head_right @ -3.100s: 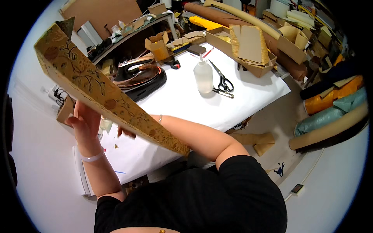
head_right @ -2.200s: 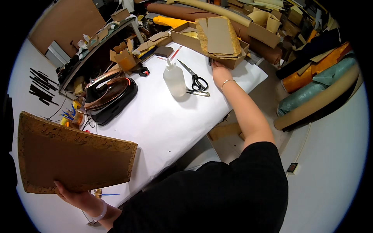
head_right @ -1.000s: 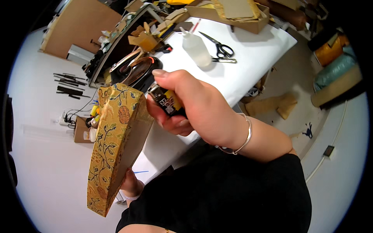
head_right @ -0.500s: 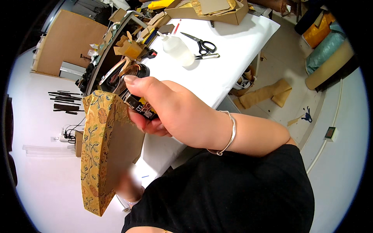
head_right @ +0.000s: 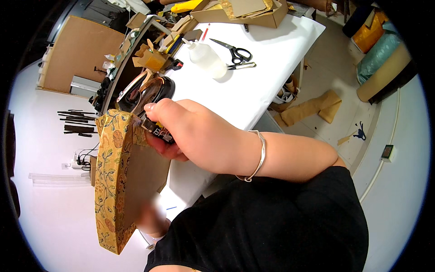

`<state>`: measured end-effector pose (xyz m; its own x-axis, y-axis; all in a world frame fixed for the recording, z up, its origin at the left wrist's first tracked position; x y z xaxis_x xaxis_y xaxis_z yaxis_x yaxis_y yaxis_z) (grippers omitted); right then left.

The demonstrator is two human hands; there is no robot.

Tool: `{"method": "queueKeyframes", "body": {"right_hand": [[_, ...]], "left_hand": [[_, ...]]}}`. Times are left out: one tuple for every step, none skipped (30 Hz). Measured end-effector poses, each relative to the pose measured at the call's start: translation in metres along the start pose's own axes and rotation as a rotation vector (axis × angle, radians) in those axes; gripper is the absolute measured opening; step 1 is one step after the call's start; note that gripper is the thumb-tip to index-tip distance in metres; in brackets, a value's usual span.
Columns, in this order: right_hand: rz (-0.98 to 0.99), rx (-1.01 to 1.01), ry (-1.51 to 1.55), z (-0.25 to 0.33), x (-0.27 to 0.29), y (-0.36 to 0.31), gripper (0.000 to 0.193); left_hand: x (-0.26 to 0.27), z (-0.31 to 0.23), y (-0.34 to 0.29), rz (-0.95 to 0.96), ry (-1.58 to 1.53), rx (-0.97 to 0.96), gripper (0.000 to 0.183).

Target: The person applies patterned paper to the edges of a rectangular tray using an iron to adhere it. They trim excess paper with scissors and smooth the edges with a tool.

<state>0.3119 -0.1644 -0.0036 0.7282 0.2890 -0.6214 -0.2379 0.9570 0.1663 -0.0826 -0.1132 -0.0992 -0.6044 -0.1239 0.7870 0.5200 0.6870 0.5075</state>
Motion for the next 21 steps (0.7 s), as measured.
{"method": "queueKeyframes", "body": {"right_hand": [[-0.006, 0.003, -0.024, -0.001, -0.002, 0.001, 0.054], [-0.013, 0.018, -0.038, 0.002, -0.001, 0.0, 0.054], [-0.014, 0.017, -0.05, 0.004, 0.0, -0.001, 0.054], [-0.014, 0.016, -0.062, 0.005, 0.0, -0.001, 0.054], [-0.024, 0.015, -0.083, 0.005, 0.0, -0.002, 0.054], [-0.066, 0.054, -0.079, 0.005, -0.001, -0.001, 0.055], [-0.107, 0.094, -0.075, 0.001, -0.003, 0.002, 0.056], [-0.15, 0.133, -0.069, -0.003, -0.001, 0.005, 0.057], [-0.124, 0.118, -0.139, -0.002, 0.014, 0.007, 0.062], [-0.024, 0.175, -0.165, 0.002, 0.021, 0.01, 0.069], [-0.039, 0.235, -0.21, 0.006, 0.022, 0.011, 0.068], [-0.051, 0.295, -0.249, 0.009, 0.022, 0.013, 0.069], [-0.033, 0.32, -0.261, 0.011, 0.016, 0.015, 0.065], [0.009, 0.355, -0.237, 0.012, 0.003, 0.015, 0.061], [0.014, 0.38, -0.243, 0.013, 0.0, 0.015, 0.058], [0.026, 0.408, -0.241, 0.013, -0.001, 0.018, 0.054], [0.041, 0.435, -0.239, 0.011, 0.0, 0.022, 0.049], [0.064, 0.461, -0.236, 0.011, -0.002, 0.025, 0.046], [0.099, 0.453, -0.152, 0.011, -0.004, 0.028, 0.037], [0.097, 0.461, -0.153, 0.012, -0.005, 0.03, 0.035], [0.096, 0.472, -0.152, 0.011, -0.004, 0.033, 0.033]], "left_hand": [[0.0, 0.002, -0.005, -0.01, 0.031, 0.006, 0.051], [0.002, 0.0, -0.002, -0.012, 0.071, 0.002, 0.055], [0.004, 0.006, -0.004, -0.084, 0.102, -0.03, 0.04], [0.004, 0.02, -0.007, -0.155, 0.132, -0.061, 0.027], [0.001, 0.03, -0.01, -0.228, 0.15, -0.095, 0.019], [-0.001, 0.03, -0.01, -0.22, 0.233, -0.113, 0.02], [-0.002, 0.03, -0.01, -0.211, 0.315, -0.131, 0.022], [-0.004, 0.029, -0.01, -0.202, 0.397, -0.148, 0.023], [-0.004, 0.034, -0.013, -0.1, 0.294, -0.099, 0.027], [-0.004, 0.042, -0.023, -0.009, 0.186, -0.045, 0.033], [-0.008, 0.051, -0.03, 0.081, 0.076, 0.006, 0.04], [-0.009, 0.041, -0.023, 0.091, -0.176, 0.121, 0.038], [-0.012, 0.013, -0.009, 0.102, -0.434, 0.226, 0.036], [0.001, -0.013, 0.0, 0.106, -0.65, 0.335, 0.034], [0.0, -0.015, 0.004, 0.161, -0.461, 0.296, 0.035], [0.001, -0.013, 0.008, 0.148, -0.355, 0.203, 0.036], [0.001, -0.007, 0.011, 0.132, -0.248, 0.112, 0.036], [0.003, -0.01, 0.015, 0.108, -0.135, 0.023, 0.037], [0.004, -0.009, 0.015, 0.08, -0.162, 0.024, 0.039], [0.005, -0.007, 0.015, 0.053, -0.187, 0.025, 0.041], [0.004, -0.009, 0.02, 0.024, -0.21, 0.023, 0.043]]}}
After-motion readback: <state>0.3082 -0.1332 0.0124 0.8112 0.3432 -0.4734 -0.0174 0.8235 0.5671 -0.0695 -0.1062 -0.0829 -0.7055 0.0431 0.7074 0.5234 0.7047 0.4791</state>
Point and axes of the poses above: each hand's wrist, its own y-axis towards the middle knuckle, its own x-axis out of the back of the hand, z = x × y, the point moved 6 cm from there along y, towards the middle knuckle, and after that the axes turned 14 degrees about z, right-handed, at the moved point
